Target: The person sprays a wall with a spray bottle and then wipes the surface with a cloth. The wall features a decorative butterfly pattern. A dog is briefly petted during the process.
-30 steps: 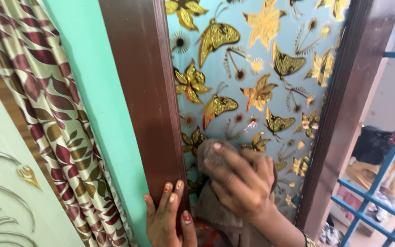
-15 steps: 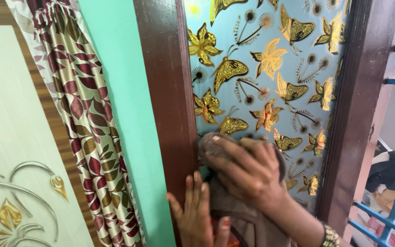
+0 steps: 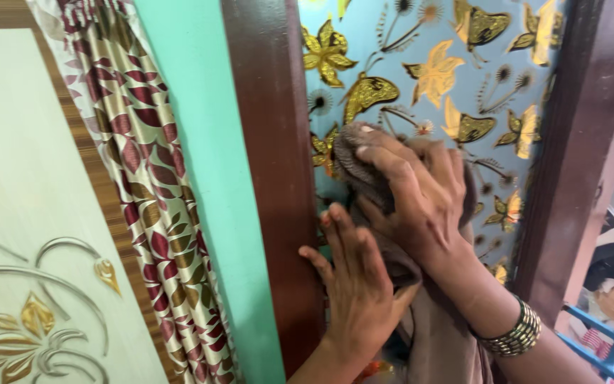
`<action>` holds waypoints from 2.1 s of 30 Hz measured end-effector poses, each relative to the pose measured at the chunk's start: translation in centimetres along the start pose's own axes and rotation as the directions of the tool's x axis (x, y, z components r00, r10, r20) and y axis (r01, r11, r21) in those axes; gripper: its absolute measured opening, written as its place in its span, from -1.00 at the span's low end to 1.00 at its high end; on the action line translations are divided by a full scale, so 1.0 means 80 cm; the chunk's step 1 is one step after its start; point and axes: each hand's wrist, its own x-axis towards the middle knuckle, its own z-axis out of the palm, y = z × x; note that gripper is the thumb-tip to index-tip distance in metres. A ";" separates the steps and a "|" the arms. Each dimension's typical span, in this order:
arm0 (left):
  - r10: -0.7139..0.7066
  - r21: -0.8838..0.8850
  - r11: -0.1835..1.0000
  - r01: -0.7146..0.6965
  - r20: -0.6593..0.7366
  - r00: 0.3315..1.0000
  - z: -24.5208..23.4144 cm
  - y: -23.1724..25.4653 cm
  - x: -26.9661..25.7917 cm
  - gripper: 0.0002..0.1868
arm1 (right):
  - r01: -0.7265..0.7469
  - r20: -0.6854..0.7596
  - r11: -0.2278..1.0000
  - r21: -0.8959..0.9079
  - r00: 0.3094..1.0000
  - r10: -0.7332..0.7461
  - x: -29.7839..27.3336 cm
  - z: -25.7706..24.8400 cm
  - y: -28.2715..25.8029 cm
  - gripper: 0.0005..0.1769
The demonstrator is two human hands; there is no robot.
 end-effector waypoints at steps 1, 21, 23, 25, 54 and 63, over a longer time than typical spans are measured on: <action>-0.005 0.015 1.000 0.005 -0.022 1.000 0.005 0.006 -0.003 0.61 | 0.015 0.012 1.000 0.000 1.000 -0.015 0.003 -0.003 0.005 -0.53; 0.373 0.260 0.870 -0.420 0.211 0.904 0.005 0.031 0.027 -0.42 | -0.356 0.056 0.832 -0.426 0.907 0.417 -0.114 -0.090 0.058 -0.27; 0.452 0.390 0.772 -0.502 0.218 0.865 0.001 0.019 0.008 -0.43 | -0.381 0.131 0.792 -0.478 0.860 0.493 -0.141 -0.100 0.038 -0.19; 0.462 0.376 0.782 -0.497 0.186 0.867 0.001 0.013 -0.006 -0.48 | -0.432 0.214 0.748 -0.503 0.777 0.592 -0.162 -0.105 0.024 -0.07; 0.178 0.493 0.864 -0.103 -0.107 0.978 0.031 -0.007 0.072 -0.28 | 0.144 0.217 0.982 0.119 0.962 -0.168 0.085 -0.015 0.064 -0.28; 0.196 0.395 0.902 -0.173 -0.017 0.980 0.022 -0.021 -0.023 -0.05 | 0.234 0.327 0.925 0.298 0.886 -0.329 0.008 -0.012 0.036 -0.75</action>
